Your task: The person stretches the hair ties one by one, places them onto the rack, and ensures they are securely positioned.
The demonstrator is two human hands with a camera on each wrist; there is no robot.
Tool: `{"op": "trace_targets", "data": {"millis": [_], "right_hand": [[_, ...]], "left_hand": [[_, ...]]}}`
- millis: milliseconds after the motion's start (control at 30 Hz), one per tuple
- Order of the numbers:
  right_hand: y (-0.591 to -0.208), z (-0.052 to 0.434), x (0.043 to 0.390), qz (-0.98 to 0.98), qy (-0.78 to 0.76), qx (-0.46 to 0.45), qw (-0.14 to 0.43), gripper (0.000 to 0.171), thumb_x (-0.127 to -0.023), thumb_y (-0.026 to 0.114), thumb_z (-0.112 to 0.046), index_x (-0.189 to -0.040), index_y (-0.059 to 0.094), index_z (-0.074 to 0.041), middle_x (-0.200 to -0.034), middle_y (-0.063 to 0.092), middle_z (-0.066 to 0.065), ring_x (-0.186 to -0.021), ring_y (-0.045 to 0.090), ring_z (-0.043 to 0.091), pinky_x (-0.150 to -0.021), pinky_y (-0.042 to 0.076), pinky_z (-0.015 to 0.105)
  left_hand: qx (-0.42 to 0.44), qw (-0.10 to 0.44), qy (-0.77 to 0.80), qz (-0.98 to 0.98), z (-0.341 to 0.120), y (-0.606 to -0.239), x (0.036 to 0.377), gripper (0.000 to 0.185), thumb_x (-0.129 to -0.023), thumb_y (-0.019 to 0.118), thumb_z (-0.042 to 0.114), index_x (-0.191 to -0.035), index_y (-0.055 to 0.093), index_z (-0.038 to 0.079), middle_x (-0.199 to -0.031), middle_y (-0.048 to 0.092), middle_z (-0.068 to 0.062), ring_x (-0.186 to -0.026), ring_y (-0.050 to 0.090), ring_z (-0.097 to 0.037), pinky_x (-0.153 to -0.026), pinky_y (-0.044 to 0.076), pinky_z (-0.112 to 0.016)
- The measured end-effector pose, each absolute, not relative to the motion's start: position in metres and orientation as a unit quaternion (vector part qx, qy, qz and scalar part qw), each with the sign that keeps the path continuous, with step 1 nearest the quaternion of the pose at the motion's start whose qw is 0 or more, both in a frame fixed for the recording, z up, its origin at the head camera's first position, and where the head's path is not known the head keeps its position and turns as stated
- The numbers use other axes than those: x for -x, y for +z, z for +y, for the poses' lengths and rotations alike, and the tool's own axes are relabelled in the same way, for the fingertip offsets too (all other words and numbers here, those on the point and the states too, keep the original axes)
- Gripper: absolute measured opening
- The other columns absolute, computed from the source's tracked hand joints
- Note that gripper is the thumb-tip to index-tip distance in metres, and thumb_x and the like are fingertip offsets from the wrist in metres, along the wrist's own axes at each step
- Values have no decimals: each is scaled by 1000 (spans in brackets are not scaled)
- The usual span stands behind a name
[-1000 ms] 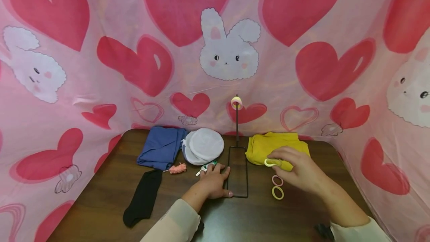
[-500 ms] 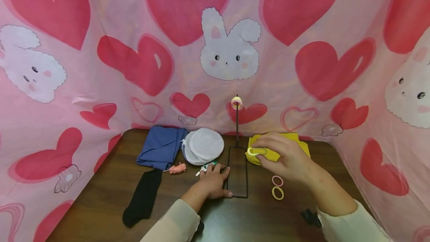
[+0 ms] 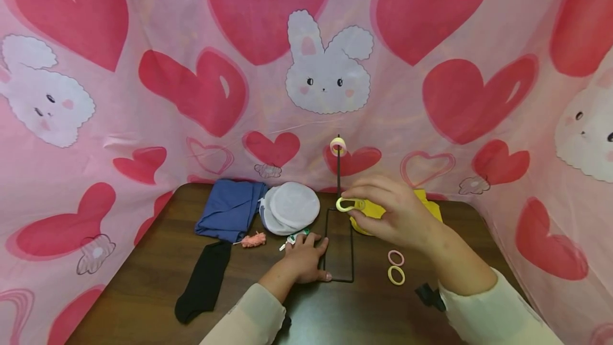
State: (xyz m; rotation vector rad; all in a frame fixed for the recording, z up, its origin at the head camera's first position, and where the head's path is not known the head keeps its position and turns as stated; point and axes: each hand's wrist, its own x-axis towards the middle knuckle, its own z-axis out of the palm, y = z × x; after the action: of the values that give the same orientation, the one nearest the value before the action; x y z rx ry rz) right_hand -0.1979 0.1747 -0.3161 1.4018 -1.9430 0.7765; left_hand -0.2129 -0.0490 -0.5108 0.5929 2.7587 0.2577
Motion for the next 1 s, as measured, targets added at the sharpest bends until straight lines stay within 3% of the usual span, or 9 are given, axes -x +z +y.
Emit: {"op": "trace_targets", "data": {"millis": [133,233,367,500,733,867,1000], "right_hand": [[-318,176,203,-752,293,-516,287,34,-100,66,-39,-115,78,-11,-115,73,2,-107,68,22,-104,45,22],[-319,176,206,-764,292,-504,277,25,-94,77,-26,-115,79,-13,-116,73,2,-107,68,21,-101,46,21],[-320,176,210,-774,288,-494,271,36,-80,84,-9,-115,79,-14,-115,72,1,-106,67,20,-97,48,20],[-322,175,213,-776,285,-494,270,37,-80,83,-10,-116,79,-16,-115,71,1,-106,66,19,-91,52,21],[-323,174,212,-772,272,-502,280,26,-96,74,-27,-117,79,-13,-115,71,3,-105,66,20,-92,51,22],[-325,175,216,-776,270,-493,286,30,-87,82,-14,-116,78,-10,-113,70,5,-104,67,21,-93,53,24],[-328,177,228,-782,293,-474,280,37,-78,86,-1,-114,78,-6,-111,69,7,-99,70,20,-82,59,29]], "left_hand": [[-206,153,87,963,-49,-512,213,94,-84,75,66,-162,40,27,-158,35,-3,-143,30,-36,-108,31,-65],[-204,153,89,963,-48,-512,214,94,-83,76,66,-161,40,27,-158,35,-3,-143,30,-36,-108,31,-65],[-204,153,90,963,-48,-511,213,94,-83,76,66,-161,40,27,-158,35,-3,-143,30,-36,-107,32,-65],[-203,153,89,963,-48,-511,213,95,-83,76,67,-161,41,28,-158,35,-4,-143,31,-36,-107,32,-65],[-202,153,87,963,-48,-513,213,95,-83,76,67,-162,40,28,-159,35,-3,-143,30,-36,-106,32,-64],[-204,151,83,964,-48,-512,213,95,-83,75,67,-162,40,28,-158,35,-3,-143,31,-36,-106,33,-64],[-204,155,83,963,-48,-510,212,95,-83,76,67,-162,40,27,-158,35,-4,-143,31,-36,-106,33,-64]]}}
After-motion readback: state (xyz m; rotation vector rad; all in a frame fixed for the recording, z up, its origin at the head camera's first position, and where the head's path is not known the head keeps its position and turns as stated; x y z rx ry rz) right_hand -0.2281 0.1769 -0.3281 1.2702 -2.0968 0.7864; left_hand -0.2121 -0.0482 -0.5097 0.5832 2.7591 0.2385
